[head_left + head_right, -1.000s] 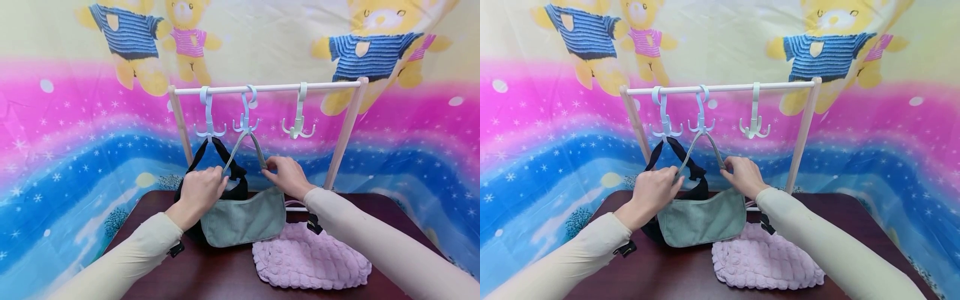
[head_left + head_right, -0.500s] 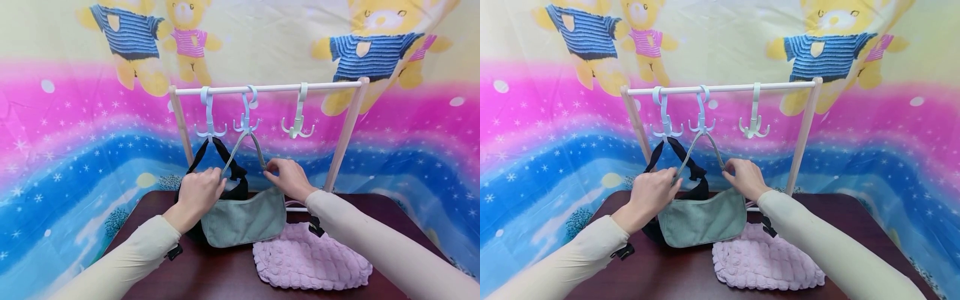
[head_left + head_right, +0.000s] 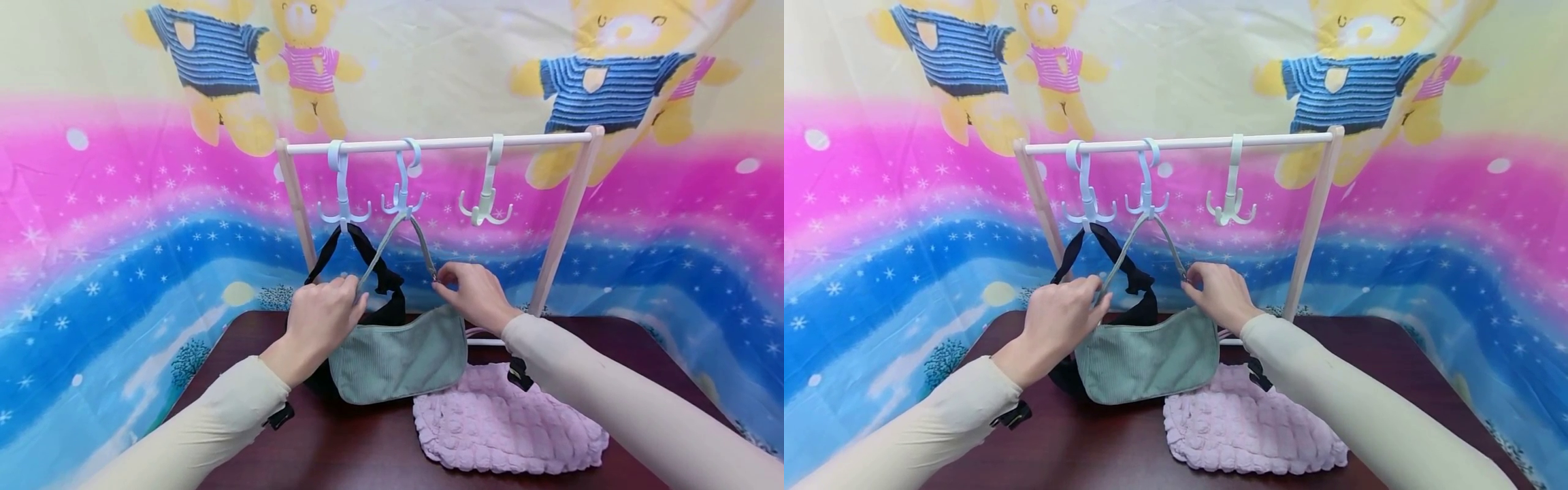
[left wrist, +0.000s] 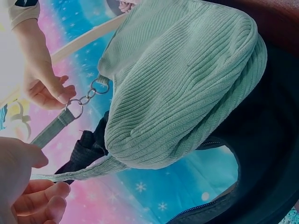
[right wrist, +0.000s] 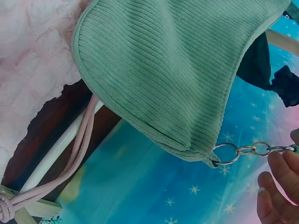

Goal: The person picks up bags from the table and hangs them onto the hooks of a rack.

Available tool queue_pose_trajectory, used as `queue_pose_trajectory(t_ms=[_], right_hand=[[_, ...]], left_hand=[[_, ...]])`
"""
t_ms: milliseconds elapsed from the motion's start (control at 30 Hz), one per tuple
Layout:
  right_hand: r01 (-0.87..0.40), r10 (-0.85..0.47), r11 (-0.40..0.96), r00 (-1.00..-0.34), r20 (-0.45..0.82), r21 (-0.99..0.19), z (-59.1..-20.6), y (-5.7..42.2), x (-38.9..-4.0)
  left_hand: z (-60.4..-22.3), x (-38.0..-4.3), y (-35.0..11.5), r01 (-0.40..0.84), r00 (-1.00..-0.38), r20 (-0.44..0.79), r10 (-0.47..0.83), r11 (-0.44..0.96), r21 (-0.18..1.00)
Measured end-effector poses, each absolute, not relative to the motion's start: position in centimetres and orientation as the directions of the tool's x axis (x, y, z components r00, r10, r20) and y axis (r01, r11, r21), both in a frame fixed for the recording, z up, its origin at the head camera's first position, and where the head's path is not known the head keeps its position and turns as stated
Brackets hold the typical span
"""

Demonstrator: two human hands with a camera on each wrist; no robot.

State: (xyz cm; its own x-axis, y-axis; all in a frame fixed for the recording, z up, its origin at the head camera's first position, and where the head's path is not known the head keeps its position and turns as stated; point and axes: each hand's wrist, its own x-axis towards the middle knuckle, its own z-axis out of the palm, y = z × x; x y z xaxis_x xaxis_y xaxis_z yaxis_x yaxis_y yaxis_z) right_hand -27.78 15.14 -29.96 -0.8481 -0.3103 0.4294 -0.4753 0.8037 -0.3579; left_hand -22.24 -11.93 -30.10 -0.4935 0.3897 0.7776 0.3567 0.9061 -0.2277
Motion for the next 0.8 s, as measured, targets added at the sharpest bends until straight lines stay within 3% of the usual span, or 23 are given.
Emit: queue_pose_trajectory(t_ms=[333,800], right_hand=[[-0.466,-0.304,0.819,-0.847,0.435,-0.335,-30.2,16.0,-27.5],[-0.482,-0.325,0.827,-0.830,0.454,-0.288,-30.5,16.8,-26.5]], left_hand=[[-29.9,-21.6,-11.6,0.355,-0.452,0.795,0.405,0.899,-0.256],[-30.0,-20.7,-10.7,0.370,-0.472,0.778,0.414,0.894,-0.252]])
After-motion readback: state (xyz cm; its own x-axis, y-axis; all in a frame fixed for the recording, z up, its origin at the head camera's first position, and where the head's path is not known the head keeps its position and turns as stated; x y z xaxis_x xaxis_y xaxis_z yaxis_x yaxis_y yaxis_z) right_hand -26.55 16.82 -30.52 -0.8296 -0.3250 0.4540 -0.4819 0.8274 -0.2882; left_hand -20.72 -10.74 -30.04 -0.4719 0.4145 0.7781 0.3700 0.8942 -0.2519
